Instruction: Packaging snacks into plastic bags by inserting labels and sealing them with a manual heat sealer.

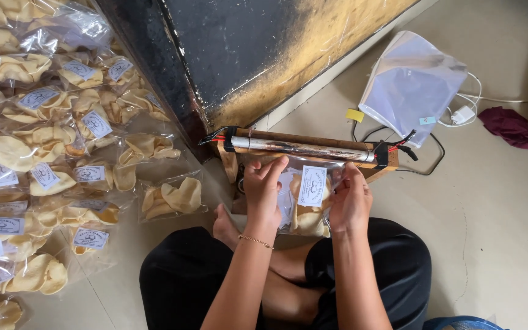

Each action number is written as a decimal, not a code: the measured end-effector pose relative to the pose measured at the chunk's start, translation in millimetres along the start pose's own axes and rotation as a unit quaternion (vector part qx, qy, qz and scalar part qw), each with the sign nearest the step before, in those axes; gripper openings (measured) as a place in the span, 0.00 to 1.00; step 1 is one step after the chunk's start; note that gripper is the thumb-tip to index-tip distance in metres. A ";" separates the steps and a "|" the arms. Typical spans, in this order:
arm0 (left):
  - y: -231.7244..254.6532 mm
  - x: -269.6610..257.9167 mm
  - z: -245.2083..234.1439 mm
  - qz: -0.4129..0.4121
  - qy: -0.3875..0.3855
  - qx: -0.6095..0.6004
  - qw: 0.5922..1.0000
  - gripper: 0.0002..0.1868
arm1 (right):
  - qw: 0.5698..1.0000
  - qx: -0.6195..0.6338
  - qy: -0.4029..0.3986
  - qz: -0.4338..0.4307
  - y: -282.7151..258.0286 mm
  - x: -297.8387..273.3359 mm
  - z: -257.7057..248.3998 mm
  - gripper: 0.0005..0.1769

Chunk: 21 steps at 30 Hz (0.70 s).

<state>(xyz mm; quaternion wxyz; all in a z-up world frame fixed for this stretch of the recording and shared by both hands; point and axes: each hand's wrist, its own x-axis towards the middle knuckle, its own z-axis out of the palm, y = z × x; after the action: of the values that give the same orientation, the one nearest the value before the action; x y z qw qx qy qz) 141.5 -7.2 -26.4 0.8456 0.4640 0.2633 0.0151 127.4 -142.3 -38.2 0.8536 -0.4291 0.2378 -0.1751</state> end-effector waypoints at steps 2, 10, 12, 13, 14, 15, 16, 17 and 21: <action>2.5 -0.1 2.0 -0.001 0.002 -0.008 1.000 0.37 | 1.000 0.008 0.005 0.004 4.5 4.4 -1.9 0.09; 7.9 -5.0 7.4 -0.007 0.005 -0.041 0.999 0.37 | 1.000 0.016 0.011 0.013 10.4 14.2 -8.3 0.05; 10.9 -7.5 10.6 -0.007 0.012 -0.045 0.999 0.37 | 1.000 0.018 0.011 0.018 11.9 17.0 -9.8 0.05; 10.5 -6.2 10.8 -0.006 0.012 -0.045 0.999 0.37 | 1.000 0.018 0.011 0.018 12.6 18.6 -11.2 0.05; 10.2 -5.0 11.0 -0.007 0.012 -0.047 0.999 0.37 | 1.000 0.017 0.012 0.019 13.3 20.2 -12.5 0.05; 9.8 -3.7 11.4 -0.008 0.012 -0.049 0.999 0.37 | 1.000 0.016 0.013 0.020 13.8 21.9 -13.9 0.05; 8.8 -2.7 11.3 -0.008 0.012 -0.049 0.999 0.37 | 1.000 0.016 0.013 0.020 14.5 23.1 -14.5 0.05; 7.9 -1.7 11.1 -0.007 0.014 -0.049 0.999 0.37 | 1.000 0.018 0.013 0.021 15.4 24.1 -15.1 0.04; 5.3 1.7 10.7 -0.002 0.019 -0.044 0.999 0.37 | 1.000 0.015 0.012 0.023 18.2 28.3 -19.3 0.04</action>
<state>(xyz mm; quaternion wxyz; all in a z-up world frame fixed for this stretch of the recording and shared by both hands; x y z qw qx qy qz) 149.0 -12.1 -18.3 0.8602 0.4251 0.2795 0.0339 141.7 -158.7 -70.3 0.8608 -0.4090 0.2550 -0.1636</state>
